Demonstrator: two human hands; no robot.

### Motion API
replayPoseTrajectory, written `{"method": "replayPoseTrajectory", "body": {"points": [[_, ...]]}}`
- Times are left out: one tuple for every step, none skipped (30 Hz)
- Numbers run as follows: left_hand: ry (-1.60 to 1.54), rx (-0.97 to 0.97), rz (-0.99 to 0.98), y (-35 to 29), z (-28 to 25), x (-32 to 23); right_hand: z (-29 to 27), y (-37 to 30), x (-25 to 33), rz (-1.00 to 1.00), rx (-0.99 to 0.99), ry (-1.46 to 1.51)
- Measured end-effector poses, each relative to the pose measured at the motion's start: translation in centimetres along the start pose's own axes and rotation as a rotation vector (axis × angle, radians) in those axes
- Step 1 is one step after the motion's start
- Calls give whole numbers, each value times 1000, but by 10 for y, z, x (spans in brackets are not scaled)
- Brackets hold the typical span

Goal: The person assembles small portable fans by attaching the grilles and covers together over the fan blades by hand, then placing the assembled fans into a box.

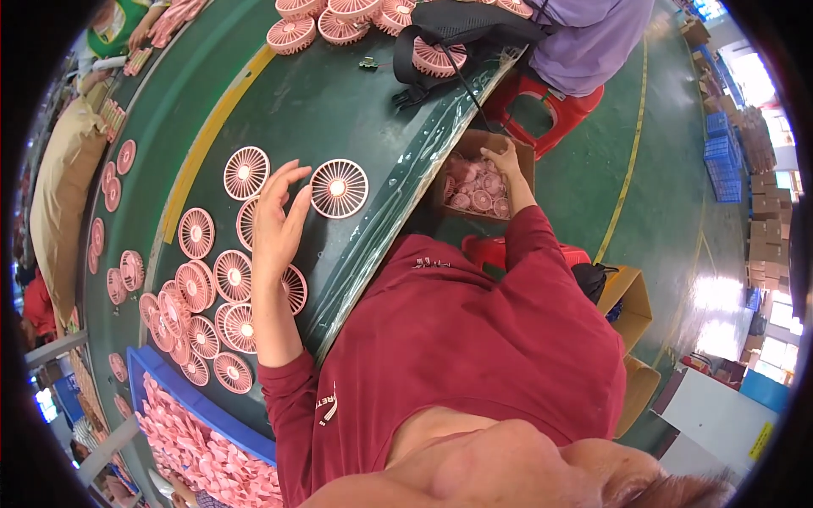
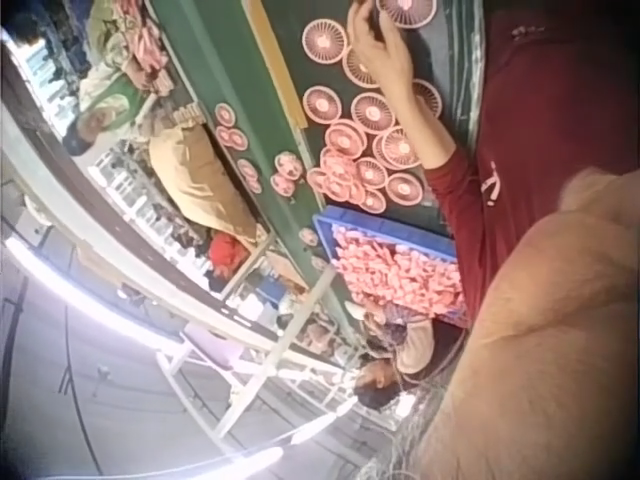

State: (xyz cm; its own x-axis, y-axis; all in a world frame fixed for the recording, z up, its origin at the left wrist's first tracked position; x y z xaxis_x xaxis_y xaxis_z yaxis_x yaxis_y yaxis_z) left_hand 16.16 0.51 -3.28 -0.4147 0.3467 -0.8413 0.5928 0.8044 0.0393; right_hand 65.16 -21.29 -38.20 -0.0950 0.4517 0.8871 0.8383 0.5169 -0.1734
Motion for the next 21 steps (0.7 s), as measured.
{"method": "replayPoseTrajectory", "body": {"points": [[6, 5, -15, -2, 1, 3, 5, -1, 2, 7, 7, 4], [16, 6, -27, -5, 1, 2, 14, -4, -3, 122, 38, 43], [16, 5, -43, -7, 1, 1, 22, -11, -10, 239, 68, 80], [12, 5, -49, -7, 1, -3, 14, -12, -12, 208, 2, -7], [-33, 21, -41, -3, 3, -5, 17, -11, -20, 202, 124, 109], [-39, 40, -17, 1, 5, -6, 23, -13, -21, 183, 262, 225], [-50, 28, -11, -1, 3, -3, 44, -32, -6, 215, 384, 434], [26, -5, -32, -11, -10, 3, 74, -72, 47, 307, 554, 409], [23, -26, -37, -9, -14, 2, 75, -92, 75, 285, 685, 565], [70, -46, -16, -7, -18, 0, 78, -114, 120, 167, 880, 748], [83, -70, 12, -7, -25, 5, 79, -134, 154, 128, 987, 836], [58, -82, -29, -7, -33, 8, 77, -153, 196, 36, 1101, 864], [29, -91, -63, -7, -42, 10, 72, -173, 241, -59, 1206, 894], [117, -169, 61, -11, -58, 6, 73, -192, 277, -84, 1291, 888], [74, -193, 57, -12, -66, 16, 76, -205, 307, -113, 1369, 881], [30, -214, 63, -9, -74, 21, 82, -209, 326, -181, 1399, 798], [46, -231, 63, -6, -81, 23, 89, -213, 347, -267, 1442, 717], [9, -222, 18, -3, -89, 31, 99, -218, 368, -359, 1484, 637], [65, -250, -1, 0, -98, 41, 111, -223, 390, -401, 1469, 554], [67, -265, 2, 4, -106, 48, 124, -228, 412, -461, 1423, 495], [64, -271, -37, 6, -116, 59, 140, -235, 433, -522, 1375, 438]]}}
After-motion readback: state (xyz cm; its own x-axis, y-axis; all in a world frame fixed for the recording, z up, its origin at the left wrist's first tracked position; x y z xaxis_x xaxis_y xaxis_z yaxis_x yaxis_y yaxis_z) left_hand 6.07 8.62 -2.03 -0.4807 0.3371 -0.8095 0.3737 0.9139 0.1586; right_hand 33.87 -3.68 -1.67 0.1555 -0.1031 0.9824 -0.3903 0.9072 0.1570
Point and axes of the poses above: each hand's wrist, its own y-axis towards the middle knuckle, its own z-axis out of the palm, x = y × z, the point moved 9 cm from there along y, towards the middle knuckle, and after that the axes turned 4 degrees about -z, right-handed, at the moved point
